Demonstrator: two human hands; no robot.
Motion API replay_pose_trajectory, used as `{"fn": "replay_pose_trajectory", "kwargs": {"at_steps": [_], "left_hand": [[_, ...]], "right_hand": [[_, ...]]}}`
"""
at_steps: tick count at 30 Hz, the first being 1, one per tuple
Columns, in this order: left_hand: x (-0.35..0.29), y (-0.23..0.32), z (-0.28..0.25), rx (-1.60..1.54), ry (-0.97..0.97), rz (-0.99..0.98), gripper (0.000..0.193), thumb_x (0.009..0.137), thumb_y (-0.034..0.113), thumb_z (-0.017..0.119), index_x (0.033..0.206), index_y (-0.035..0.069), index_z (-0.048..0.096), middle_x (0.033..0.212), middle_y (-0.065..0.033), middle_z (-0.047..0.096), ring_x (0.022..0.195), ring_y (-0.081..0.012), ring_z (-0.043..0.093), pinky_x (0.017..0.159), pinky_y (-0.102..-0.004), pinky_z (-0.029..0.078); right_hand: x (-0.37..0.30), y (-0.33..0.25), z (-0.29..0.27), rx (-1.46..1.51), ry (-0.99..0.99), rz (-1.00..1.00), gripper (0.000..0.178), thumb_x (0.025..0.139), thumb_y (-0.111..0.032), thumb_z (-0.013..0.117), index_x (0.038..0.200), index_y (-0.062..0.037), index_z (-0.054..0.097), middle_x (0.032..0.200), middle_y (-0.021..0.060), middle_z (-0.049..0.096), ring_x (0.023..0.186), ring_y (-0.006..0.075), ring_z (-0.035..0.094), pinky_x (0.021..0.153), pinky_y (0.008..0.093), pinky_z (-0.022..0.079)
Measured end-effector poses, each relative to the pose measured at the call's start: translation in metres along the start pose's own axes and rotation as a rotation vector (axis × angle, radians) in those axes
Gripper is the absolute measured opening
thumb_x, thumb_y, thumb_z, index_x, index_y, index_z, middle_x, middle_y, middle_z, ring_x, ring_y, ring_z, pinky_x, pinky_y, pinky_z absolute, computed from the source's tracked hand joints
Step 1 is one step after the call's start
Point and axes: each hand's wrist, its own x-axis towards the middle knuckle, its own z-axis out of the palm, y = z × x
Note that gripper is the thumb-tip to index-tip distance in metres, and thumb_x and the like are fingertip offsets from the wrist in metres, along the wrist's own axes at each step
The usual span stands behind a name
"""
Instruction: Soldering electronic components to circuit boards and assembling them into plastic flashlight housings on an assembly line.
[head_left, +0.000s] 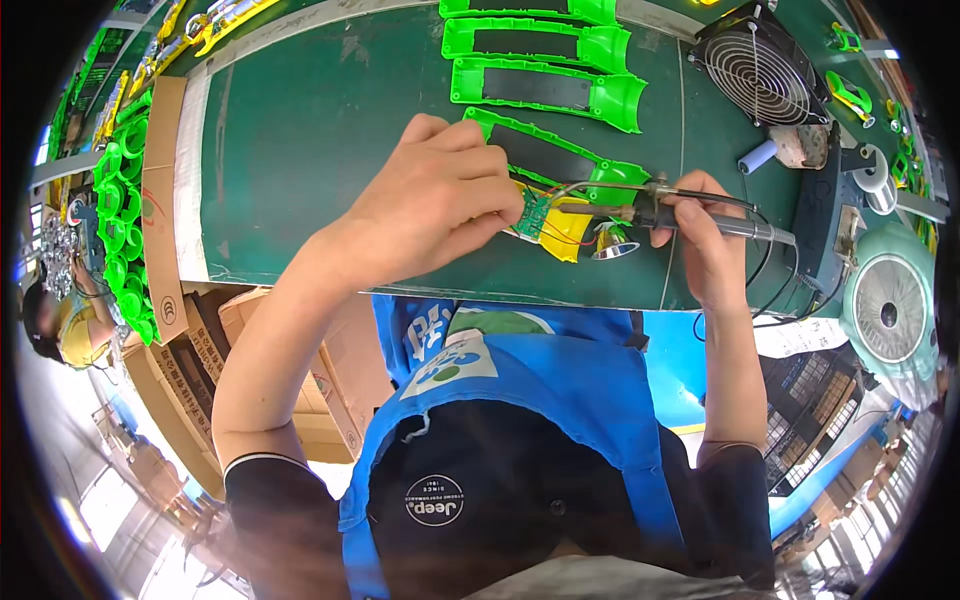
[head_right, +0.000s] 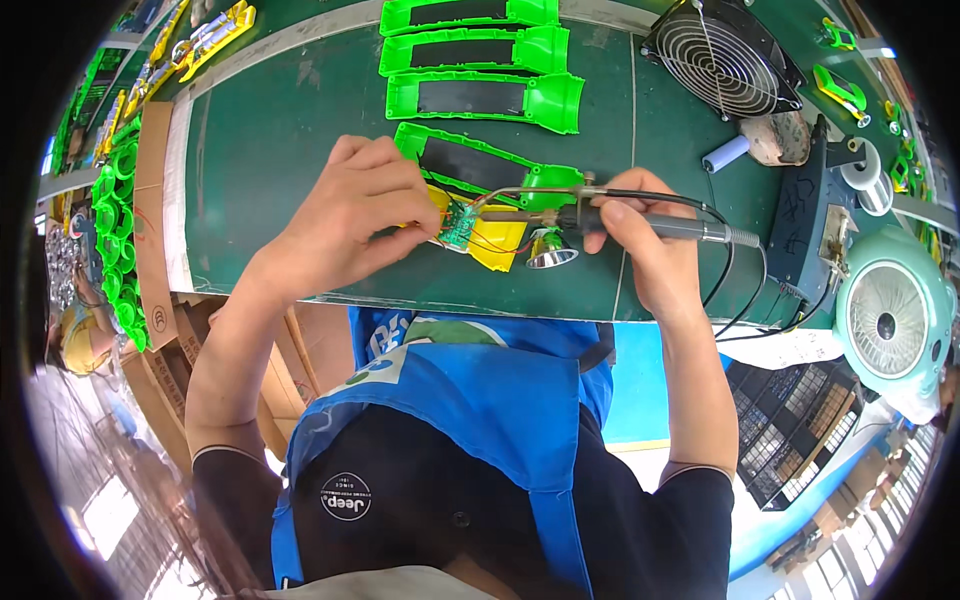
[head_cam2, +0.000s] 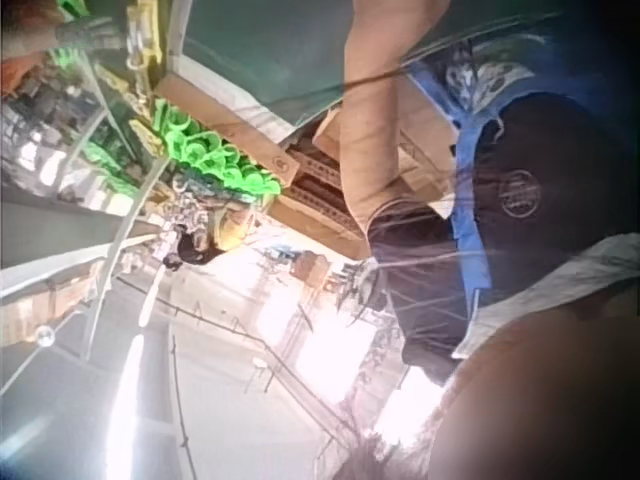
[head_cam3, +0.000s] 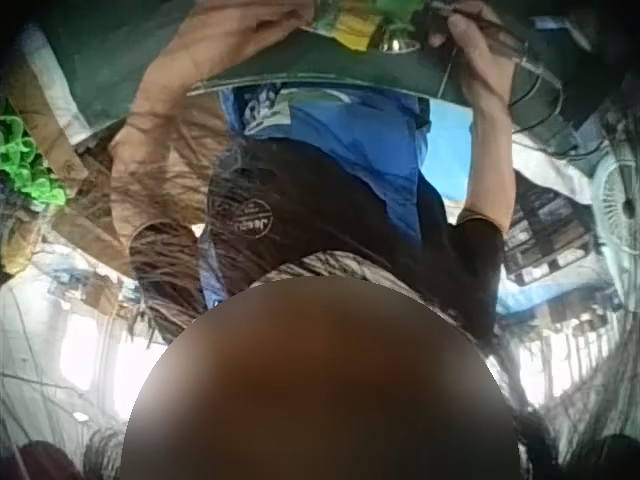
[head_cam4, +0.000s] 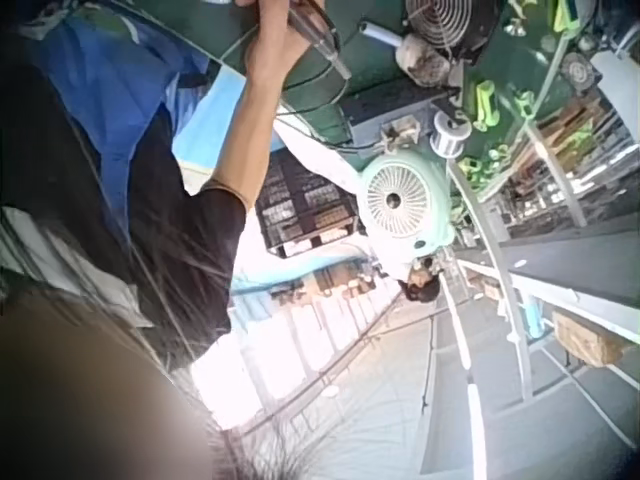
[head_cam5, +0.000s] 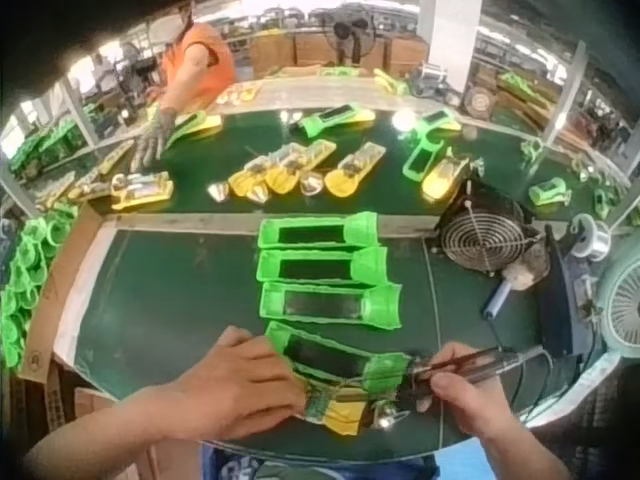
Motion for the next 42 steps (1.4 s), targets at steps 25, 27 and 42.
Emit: {"fn": "replay_pose_trajectory", "kwargs": {"at_steps": [25, 27, 42], "left_hand": [[0.002, 0.000, 0.016, 0.070, 0.002, -0.070, 0.019, 0.069, 0.006, 0.070, 0.077, 0.014, 0.055, 0.076, -0.0007, 0.046, 0.076, -0.0196, 0.048, 0.076, -0.0354, 0.033], [0.002, 0.000, 0.016, 0.074, -0.018, -0.077, 0.019, 0.069, 0.006, 0.071, 0.077, 0.014, 0.055, 0.076, -0.0007, 0.046, 0.076, -0.0195, 0.048, 0.077, -0.0355, 0.033], [0.009, 0.003, 0.007, 0.044, -0.104, -0.096, 0.019, 0.069, 0.004, 0.071, 0.079, 0.012, 0.057, 0.080, -0.0022, 0.052, 0.077, -0.0210, 0.055, 0.077, -0.0341, 0.039]], "right_hand": [[0.009, -0.006, -0.001, -0.397, -0.246, -0.184, 0.024, 0.081, -0.019, 0.070, 0.088, 0.0006, 0.059, 0.071, 0.0076, 0.067, 0.064, 0.0135, 0.065, 0.096, 0.0380, 0.045], [0.007, -0.003, -0.003, -0.313, -0.198, -0.170, 0.029, 0.081, -0.025, 0.071, 0.088, -0.0001, 0.057, 0.066, 0.0061, 0.064, 0.062, 0.0138, 0.063, 0.103, 0.0415, 0.036], [-0.005, 0.005, -0.011, 0.013, 0.063, -0.267, 0.046, 0.087, -0.033, 0.068, 0.107, 0.0021, 0.047, 0.083, 0.0155, 0.064, 0.070, 0.0212, 0.065, 0.073, 0.0323, 0.053]]}}
